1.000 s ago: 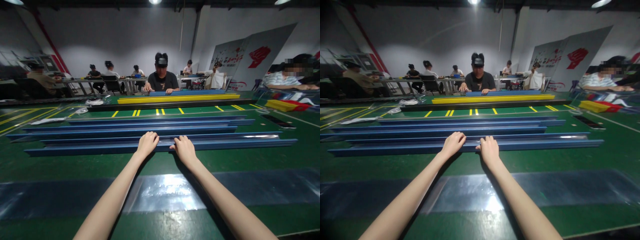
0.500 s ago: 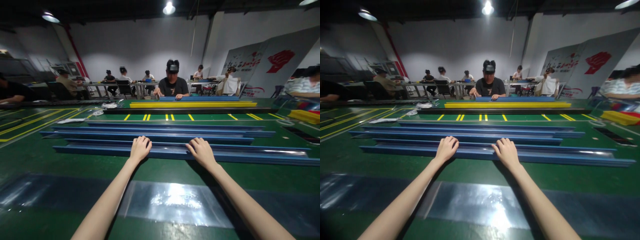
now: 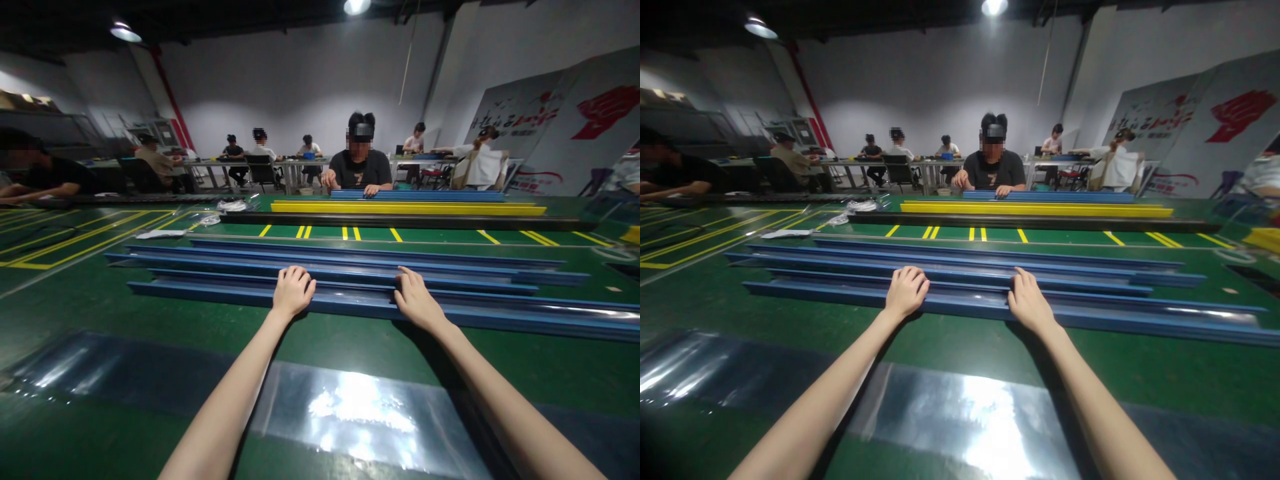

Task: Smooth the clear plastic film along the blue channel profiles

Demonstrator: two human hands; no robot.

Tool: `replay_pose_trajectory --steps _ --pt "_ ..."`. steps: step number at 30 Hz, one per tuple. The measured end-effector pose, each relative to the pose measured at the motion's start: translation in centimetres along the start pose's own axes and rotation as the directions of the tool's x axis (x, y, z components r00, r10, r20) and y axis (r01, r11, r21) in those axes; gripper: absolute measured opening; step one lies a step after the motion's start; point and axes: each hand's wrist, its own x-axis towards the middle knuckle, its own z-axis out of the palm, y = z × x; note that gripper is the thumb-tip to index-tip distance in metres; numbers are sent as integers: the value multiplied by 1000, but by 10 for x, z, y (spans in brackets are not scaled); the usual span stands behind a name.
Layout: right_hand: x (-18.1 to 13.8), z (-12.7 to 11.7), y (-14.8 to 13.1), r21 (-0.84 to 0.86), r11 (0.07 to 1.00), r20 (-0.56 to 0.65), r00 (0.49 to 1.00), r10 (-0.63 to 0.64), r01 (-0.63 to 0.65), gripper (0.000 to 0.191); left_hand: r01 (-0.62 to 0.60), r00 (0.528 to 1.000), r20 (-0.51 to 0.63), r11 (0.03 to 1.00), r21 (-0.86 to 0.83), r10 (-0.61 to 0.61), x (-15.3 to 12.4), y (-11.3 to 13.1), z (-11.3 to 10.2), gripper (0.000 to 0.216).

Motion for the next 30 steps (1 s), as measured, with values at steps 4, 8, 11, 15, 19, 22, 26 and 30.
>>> replay_pose_trajectory --steps 4,8,11,15,19,22,26,30 --pt "4 10 6 -20 1000 75 997 2 0 34 18 1000 11 1000 -8 -18 3 -2 3 27" --pt "8 13 8 -31 999 156 987 28 -23 39 42 998 38 999 -7 -42 6 -4 6 29" --pt "9 11 6 -52 998 181 982 45 -36 40 54 997 57 999 -5 -54 8 -4 7 30" --pt "11 9 4 -105 994 183 983 32 -13 40 49 997 65 999 0 -49 10 -6 8 31" --pt "12 10 2 -136 991 159 986 38 -17 41 39 997 60 999 3 -40 12 -8 10 30" --pt "12 11 0 -140 989 133 989 59 -40 45 34 998 49 999 10 -35 13 -9 13 29" --pt "14 10 0 -132 991 136 989 51 -33 48 21 999 32 999 24 -22 13 -10 16 30" --pt "18 6 -1 -130 991 176 983 46 -23 47 20 999 48 999 27 -21 15 -10 17 30"
